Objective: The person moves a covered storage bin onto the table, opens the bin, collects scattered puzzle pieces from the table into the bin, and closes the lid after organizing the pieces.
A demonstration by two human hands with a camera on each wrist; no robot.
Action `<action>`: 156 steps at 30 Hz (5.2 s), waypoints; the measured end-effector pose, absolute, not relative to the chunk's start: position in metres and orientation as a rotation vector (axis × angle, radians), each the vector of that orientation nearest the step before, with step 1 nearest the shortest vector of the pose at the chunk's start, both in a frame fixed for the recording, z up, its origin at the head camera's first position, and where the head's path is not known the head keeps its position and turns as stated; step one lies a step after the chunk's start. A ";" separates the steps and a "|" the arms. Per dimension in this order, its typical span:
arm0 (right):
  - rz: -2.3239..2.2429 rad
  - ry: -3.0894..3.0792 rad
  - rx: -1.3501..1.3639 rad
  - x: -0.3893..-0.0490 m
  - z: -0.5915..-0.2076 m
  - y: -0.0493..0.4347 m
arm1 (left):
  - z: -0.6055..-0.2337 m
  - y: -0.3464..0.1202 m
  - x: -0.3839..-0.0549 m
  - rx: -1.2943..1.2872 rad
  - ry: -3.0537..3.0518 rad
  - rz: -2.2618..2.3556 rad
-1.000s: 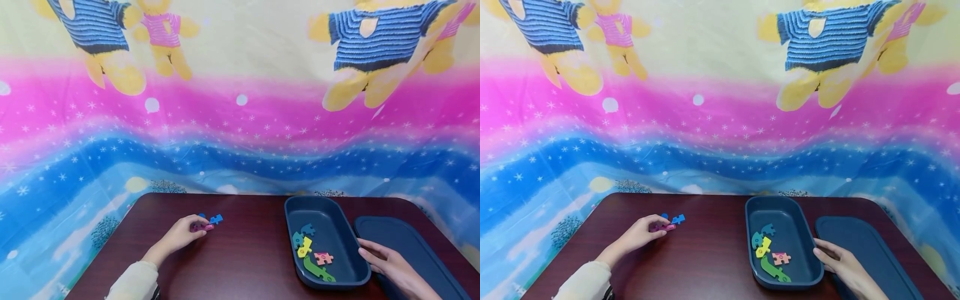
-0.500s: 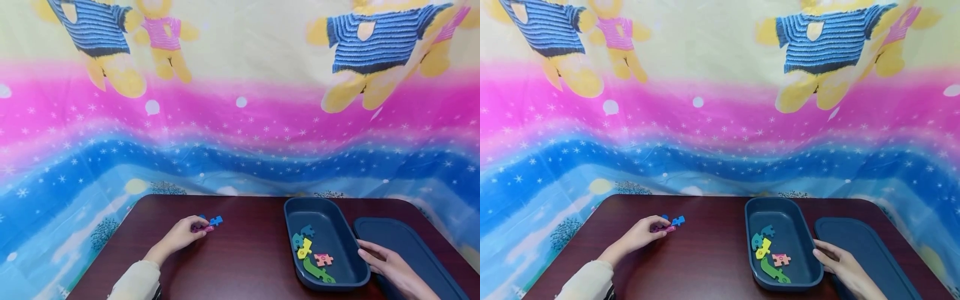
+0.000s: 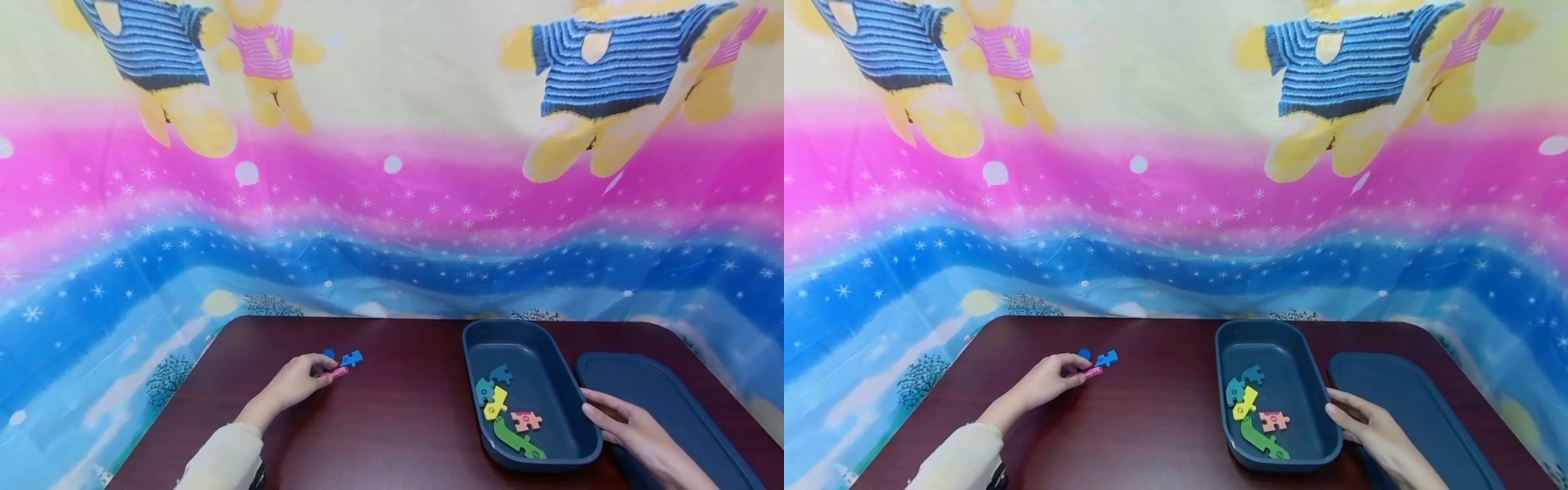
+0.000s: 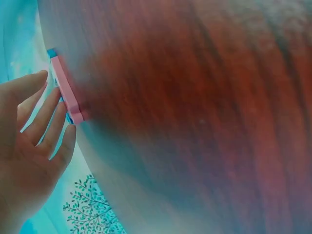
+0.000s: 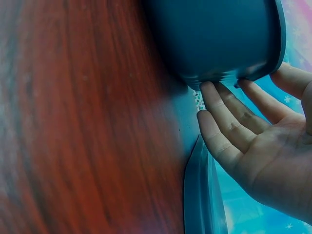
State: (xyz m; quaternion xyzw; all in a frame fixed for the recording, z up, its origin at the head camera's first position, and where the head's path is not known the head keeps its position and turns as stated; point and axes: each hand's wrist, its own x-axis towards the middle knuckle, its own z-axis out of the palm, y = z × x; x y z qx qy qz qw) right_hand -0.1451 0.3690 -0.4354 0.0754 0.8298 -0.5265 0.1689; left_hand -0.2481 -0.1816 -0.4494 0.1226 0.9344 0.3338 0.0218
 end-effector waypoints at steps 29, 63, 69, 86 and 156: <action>-1.494 2.364 0.213 -0.146 -0.436 0.370 | -0.448 -0.189 -0.246 0.492 2.817 0.973; -1.492 2.369 0.246 -0.146 -0.437 0.370 | -0.431 -0.119 -0.240 0.771 2.898 0.952; -1.504 2.363 0.242 -0.145 -0.437 0.370 | -0.426 -0.101 -0.242 0.801 2.864 0.993; -1.515 2.357 0.194 -0.146 -0.434 0.371 | -0.420 -0.050 -0.236 0.840 2.811 1.109; -1.544 2.336 0.217 -0.143 -0.440 0.369 | -0.407 0.084 -0.215 1.159 2.560 1.097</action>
